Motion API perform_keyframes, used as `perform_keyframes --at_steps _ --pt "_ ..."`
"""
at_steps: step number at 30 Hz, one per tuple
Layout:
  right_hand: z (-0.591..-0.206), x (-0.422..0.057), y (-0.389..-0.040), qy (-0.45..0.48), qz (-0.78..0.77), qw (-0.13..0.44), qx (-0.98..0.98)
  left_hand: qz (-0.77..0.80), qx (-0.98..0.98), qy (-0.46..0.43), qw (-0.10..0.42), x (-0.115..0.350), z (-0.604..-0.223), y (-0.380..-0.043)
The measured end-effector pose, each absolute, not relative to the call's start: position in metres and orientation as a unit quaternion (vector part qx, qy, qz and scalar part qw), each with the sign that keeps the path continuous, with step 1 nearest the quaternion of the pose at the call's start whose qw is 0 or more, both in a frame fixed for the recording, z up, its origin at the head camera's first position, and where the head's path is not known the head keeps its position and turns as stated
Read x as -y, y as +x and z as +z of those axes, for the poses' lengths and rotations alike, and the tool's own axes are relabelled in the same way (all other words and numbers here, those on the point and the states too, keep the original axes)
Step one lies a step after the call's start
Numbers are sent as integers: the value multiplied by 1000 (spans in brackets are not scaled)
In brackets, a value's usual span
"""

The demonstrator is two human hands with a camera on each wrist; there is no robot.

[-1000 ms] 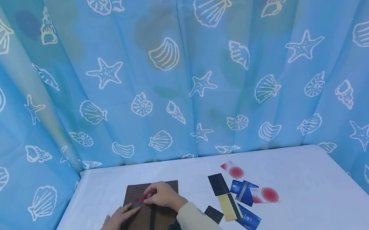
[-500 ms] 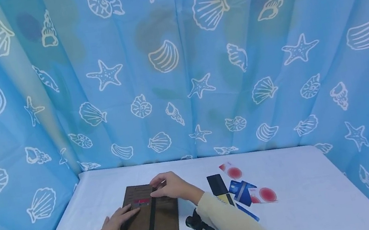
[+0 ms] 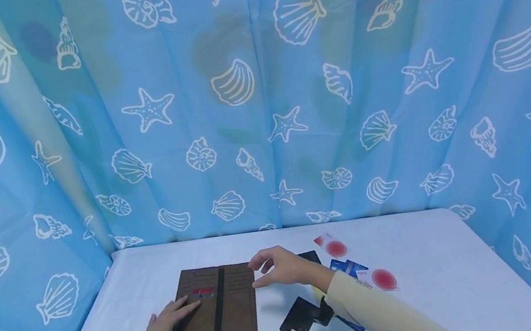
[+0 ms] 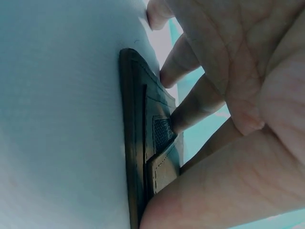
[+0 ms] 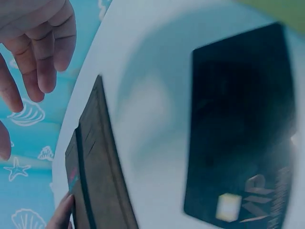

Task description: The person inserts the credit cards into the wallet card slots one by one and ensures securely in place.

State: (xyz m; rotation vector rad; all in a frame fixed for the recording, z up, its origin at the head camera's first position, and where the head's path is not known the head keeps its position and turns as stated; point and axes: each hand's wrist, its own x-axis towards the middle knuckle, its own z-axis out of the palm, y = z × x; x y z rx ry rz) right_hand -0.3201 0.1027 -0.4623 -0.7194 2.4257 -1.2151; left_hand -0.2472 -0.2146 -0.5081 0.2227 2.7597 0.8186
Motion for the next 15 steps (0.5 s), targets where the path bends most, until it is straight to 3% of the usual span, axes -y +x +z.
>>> perform_keyframes --at_steps 15 --pt "-483 -142 -305 -270 -406 184 -853 282 -947 75 132 216 -511 -248"
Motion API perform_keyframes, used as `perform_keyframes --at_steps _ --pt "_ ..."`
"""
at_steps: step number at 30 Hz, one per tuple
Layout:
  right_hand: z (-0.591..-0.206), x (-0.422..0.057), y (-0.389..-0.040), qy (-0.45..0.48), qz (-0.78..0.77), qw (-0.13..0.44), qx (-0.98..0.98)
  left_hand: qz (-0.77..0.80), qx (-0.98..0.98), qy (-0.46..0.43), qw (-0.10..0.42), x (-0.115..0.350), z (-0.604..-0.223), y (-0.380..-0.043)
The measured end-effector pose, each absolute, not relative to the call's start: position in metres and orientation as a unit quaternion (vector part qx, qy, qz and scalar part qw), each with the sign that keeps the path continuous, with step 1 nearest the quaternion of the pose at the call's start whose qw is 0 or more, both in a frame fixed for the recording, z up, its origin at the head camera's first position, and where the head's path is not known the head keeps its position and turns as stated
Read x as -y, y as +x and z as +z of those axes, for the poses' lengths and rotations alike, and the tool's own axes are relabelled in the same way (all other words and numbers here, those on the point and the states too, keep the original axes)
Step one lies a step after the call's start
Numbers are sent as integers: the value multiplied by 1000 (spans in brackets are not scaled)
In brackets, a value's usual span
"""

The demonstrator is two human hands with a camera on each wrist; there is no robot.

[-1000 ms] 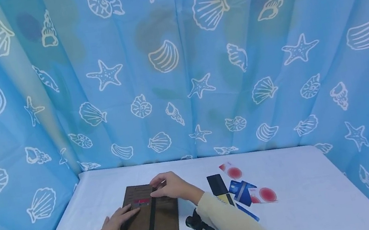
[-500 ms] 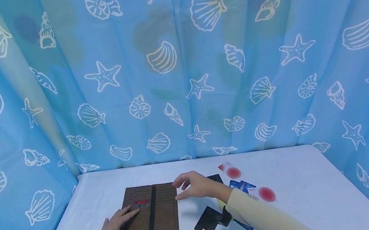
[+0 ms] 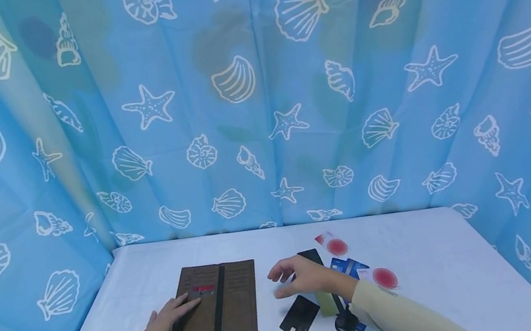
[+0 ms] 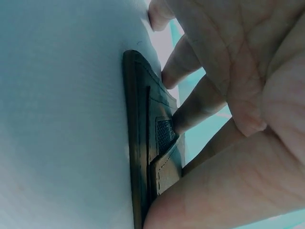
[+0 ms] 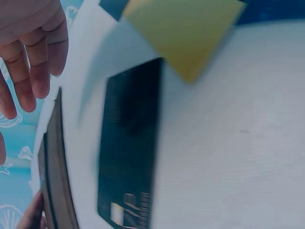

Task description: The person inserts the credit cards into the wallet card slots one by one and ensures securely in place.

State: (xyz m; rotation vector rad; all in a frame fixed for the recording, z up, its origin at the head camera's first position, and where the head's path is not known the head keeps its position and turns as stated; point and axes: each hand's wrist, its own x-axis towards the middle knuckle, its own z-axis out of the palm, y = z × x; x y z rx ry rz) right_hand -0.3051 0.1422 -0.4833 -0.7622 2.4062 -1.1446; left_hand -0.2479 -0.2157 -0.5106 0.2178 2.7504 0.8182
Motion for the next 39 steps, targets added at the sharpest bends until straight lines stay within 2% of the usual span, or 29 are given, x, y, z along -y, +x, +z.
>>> perform_keyframes --at_steps 15,31,39 --pt "-504 -150 -280 -254 -391 230 -854 286 -946 74 132 215 -510 -246" --pt "-509 -166 -276 -279 -301 223 -884 283 -948 73 124 218 -509 -244" --pt "-512 -164 -281 -291 -242 191 -906 290 -946 75 122 217 -507 -244"
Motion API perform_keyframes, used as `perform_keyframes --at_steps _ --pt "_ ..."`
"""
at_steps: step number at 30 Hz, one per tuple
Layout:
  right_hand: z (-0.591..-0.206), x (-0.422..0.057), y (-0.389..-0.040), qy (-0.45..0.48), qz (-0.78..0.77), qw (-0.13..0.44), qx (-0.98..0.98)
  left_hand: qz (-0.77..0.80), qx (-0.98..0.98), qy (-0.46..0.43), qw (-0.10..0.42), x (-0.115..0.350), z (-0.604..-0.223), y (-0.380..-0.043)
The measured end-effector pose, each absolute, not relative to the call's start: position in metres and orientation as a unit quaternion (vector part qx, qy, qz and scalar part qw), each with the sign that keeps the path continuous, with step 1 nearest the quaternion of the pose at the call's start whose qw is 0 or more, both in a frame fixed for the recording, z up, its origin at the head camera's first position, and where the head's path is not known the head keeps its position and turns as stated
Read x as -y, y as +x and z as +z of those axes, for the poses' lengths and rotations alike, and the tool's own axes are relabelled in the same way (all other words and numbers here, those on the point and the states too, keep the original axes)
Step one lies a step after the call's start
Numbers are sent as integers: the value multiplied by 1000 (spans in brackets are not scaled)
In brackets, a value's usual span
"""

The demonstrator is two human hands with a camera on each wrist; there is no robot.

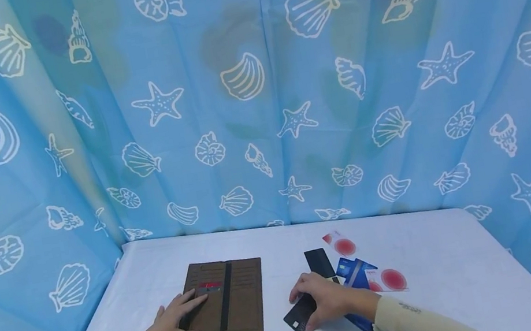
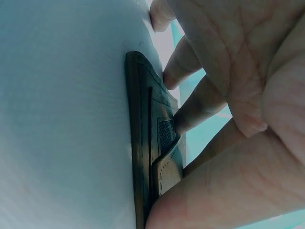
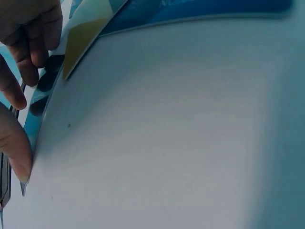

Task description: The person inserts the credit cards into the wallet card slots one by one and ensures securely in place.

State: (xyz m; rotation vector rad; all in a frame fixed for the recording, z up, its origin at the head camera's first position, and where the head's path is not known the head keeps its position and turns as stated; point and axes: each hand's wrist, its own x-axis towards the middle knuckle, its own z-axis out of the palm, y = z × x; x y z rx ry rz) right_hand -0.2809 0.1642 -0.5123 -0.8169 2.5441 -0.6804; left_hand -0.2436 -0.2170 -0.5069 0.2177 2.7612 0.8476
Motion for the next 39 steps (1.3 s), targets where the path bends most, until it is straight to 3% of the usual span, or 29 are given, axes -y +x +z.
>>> perform_keyframes --at_steps 8,39 --pt "-518 -154 -295 -260 -280 151 -912 293 -946 72 120 218 -510 -246" --pt "-517 -154 -304 -224 -309 163 -910 293 -945 68 127 218 -510 -246"
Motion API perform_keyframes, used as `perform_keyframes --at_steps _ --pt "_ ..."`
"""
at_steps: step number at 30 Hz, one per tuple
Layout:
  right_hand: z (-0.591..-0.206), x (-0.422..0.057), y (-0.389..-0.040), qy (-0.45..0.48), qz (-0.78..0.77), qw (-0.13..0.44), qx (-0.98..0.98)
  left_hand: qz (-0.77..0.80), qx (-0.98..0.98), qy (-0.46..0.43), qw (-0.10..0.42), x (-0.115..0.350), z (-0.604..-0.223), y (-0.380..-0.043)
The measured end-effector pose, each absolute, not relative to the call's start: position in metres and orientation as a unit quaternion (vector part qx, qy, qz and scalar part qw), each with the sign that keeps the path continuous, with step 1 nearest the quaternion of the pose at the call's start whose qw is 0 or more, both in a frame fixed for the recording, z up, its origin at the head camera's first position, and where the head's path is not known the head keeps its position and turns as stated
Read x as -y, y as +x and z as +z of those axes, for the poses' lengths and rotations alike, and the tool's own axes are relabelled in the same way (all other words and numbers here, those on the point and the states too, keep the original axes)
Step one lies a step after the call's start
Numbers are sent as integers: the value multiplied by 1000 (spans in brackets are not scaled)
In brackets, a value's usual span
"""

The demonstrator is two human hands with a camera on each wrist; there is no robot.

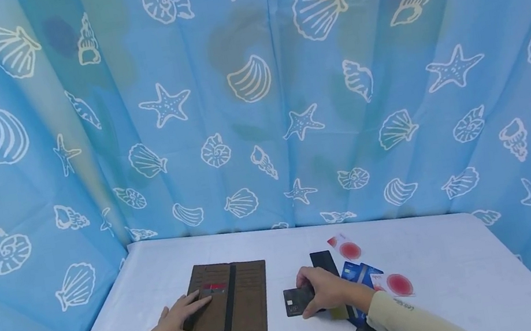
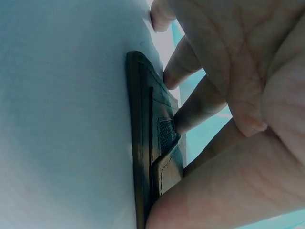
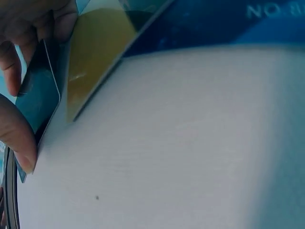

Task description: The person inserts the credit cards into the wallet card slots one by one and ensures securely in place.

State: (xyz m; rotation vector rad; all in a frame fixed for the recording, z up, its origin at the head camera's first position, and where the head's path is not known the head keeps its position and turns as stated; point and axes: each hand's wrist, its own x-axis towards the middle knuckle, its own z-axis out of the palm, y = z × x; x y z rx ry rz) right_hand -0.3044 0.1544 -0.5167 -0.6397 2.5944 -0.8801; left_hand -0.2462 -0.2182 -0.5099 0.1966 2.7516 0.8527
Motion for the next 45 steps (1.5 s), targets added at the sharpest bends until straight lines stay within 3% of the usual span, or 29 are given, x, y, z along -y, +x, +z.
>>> perform_keyframes --at_steps 24,45 --pt "-507 -146 -307 -285 -296 199 -890 286 -947 59 135 218 -509 -250" --pt "-509 -141 -306 -199 -369 195 -887 289 -946 61 133 219 -512 -249"
